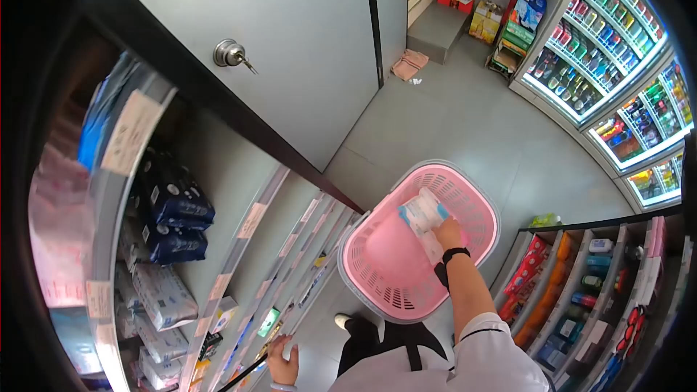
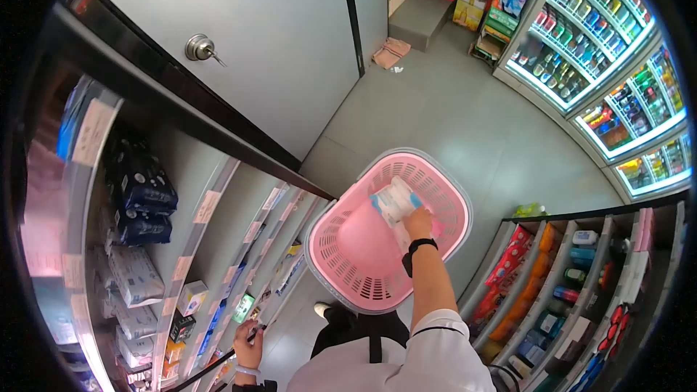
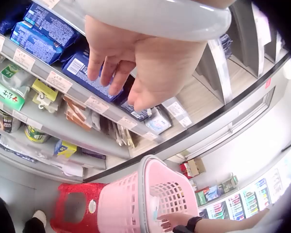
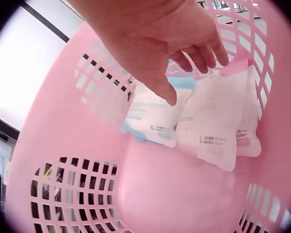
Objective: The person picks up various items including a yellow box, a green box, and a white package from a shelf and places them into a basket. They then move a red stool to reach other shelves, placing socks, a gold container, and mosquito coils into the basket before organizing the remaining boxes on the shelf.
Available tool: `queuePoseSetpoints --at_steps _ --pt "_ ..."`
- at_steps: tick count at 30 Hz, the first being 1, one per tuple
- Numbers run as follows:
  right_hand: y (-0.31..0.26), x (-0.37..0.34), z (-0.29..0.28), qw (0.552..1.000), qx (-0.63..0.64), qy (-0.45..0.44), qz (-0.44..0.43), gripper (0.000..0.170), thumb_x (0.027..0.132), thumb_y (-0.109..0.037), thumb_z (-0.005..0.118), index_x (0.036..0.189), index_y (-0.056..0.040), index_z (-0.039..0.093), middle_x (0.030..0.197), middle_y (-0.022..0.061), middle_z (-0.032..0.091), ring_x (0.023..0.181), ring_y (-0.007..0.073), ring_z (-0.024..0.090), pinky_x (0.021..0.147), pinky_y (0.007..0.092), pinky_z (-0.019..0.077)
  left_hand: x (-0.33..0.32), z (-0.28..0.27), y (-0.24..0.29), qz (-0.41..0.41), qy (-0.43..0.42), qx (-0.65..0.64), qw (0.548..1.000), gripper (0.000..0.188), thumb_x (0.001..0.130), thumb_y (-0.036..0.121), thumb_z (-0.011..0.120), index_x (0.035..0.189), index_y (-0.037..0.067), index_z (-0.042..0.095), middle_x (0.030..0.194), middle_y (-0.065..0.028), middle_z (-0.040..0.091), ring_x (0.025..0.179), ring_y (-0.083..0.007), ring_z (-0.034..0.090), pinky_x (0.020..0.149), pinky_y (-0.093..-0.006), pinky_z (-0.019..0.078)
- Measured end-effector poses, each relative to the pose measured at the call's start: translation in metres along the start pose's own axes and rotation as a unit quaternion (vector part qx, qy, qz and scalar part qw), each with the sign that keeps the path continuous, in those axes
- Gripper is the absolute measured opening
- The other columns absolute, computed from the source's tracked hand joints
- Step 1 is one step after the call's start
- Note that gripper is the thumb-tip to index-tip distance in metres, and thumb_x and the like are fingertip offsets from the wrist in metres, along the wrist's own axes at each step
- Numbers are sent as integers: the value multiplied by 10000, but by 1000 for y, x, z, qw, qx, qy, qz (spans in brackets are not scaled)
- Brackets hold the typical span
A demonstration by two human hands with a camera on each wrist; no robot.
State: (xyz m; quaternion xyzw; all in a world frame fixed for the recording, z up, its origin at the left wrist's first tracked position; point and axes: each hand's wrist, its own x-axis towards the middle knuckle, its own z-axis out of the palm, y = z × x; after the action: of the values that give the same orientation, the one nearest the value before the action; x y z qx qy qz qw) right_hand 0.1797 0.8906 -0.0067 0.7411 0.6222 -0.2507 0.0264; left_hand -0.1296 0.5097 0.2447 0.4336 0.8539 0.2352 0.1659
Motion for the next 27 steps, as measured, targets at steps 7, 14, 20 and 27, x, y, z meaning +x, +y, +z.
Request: queuePoseSetpoints --at_steps 7,14,20,27 --pt "-15 38 18 996 85 -10 13 818 592 -399 771 1154 80 420 1129 247 503 1089 389 465 943 440 383 -4 6 10 -38 -63 18 997 246 709 29 653 953 22 623 990 -159 626 964 -316 590 852 -371 459" --pt "-17 54 6 984 75 -144 73 1105 495 -410 828 1311 73 262 1271 272 433 1211 397 395 981 425 369 -2 19 8 -83 -89 -1 993 251 719 44 663 968 37 627 1006 -160 622 963 -311 592 821 -370 483" --pt "23 63 20 978 -58 -183 79 1017 486 -353 850 1308 -2 365 1305 192 438 1212 353 421 943 469 398 10 22 19 -87 -97 8 991 278 723 47 665 998 44 625 1016 -163 621 973 -314 588 819 -376 488" --pt "16 43 -4 949 -50 -293 105 744 468 -304 854 1110 -31 595 1129 143 595 1091 309 545 891 447 438 11 25 20 -40 -90 6 995 267 725 56 666 989 39 629 1007 -160 628 967 -311 592 837 -365 475"
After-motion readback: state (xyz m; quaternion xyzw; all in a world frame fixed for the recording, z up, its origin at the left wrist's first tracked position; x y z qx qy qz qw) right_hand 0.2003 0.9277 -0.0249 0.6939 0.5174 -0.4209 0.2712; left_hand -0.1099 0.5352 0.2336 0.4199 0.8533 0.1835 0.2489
